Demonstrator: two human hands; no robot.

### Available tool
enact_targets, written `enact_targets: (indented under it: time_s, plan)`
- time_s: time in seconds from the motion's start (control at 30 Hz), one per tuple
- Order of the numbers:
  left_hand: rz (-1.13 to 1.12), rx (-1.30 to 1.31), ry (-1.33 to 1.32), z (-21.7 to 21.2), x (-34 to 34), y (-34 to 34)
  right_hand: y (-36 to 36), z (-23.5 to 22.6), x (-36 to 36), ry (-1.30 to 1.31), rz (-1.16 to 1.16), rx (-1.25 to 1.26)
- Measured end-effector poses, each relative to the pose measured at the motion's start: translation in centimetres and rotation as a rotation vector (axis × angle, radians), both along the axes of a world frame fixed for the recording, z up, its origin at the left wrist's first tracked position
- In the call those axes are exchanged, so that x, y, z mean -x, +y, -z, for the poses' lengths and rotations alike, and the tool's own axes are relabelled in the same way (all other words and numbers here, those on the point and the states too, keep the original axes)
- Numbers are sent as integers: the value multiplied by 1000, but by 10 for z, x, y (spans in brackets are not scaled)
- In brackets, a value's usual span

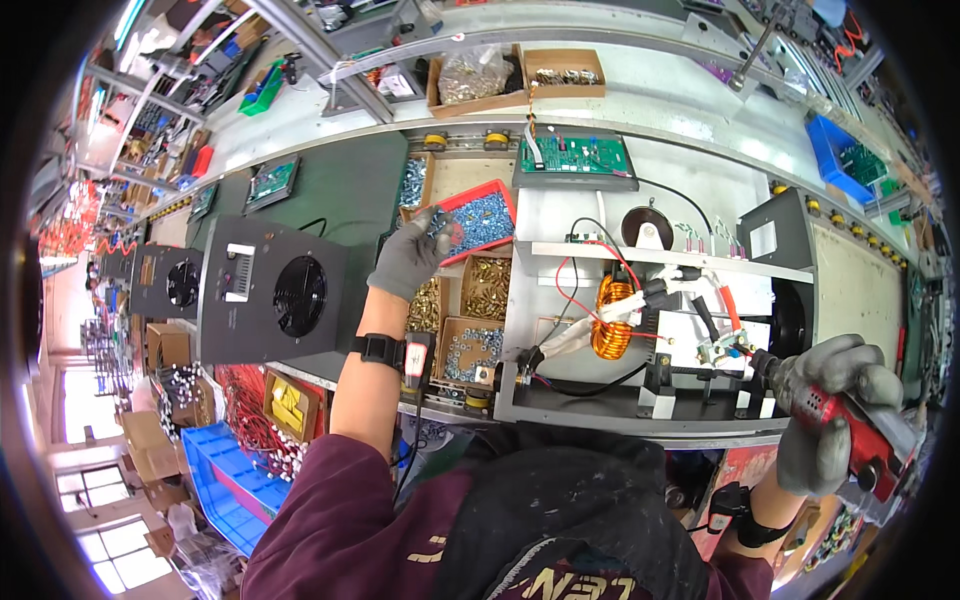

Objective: Installing circuit boards, wiring, and internal components into a metal electronic enclosure using a power screwdriver.

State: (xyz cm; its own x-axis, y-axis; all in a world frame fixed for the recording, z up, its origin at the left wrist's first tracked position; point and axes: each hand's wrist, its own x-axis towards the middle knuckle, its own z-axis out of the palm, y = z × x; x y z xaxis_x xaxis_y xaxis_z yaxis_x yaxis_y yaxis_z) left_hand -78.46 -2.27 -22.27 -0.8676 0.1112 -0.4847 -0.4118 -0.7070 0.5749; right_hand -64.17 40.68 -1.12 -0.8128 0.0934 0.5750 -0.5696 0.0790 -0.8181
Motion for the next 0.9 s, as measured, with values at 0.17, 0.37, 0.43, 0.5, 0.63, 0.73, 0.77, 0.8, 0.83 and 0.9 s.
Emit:
enact_targets:
  time_s: [0.17,0.37,0.43,0.5,0.63,0.73,0.77,0.8,0.83,0.9]
  plan:
    - [56,-232,161,-73,-47,43,-29,-22,-15,143,-198,85]
    - [90,-536,261,-141,-109,97,-57,-38,-19,250,-346,170]
    - [41,-448,187,-150,-133,109,-64,-43,-19,350,-437,161]
    - [1,-411,184,-154,-156,116,-74,-46,-30,219,-511,264]
    - [38,-351,243,-154,-198,125,-94,-45,-23,322,-733,251]
    - [45,-316,202,-151,-228,130,-116,-35,-30,235,-713,344]
    - [13,-305,187,-150,-235,130,-123,-32,-32,209,-716,375]
    - [1,-345,164,-149,-242,129,-130,-29,-33,205,-734,374]
    - [-14,-385,134,-148,-249,128,-136,-26,-35,181,-764,382]
    - [-86,-328,121,-146,-260,125,-148,-22,-39,132,-823,397]
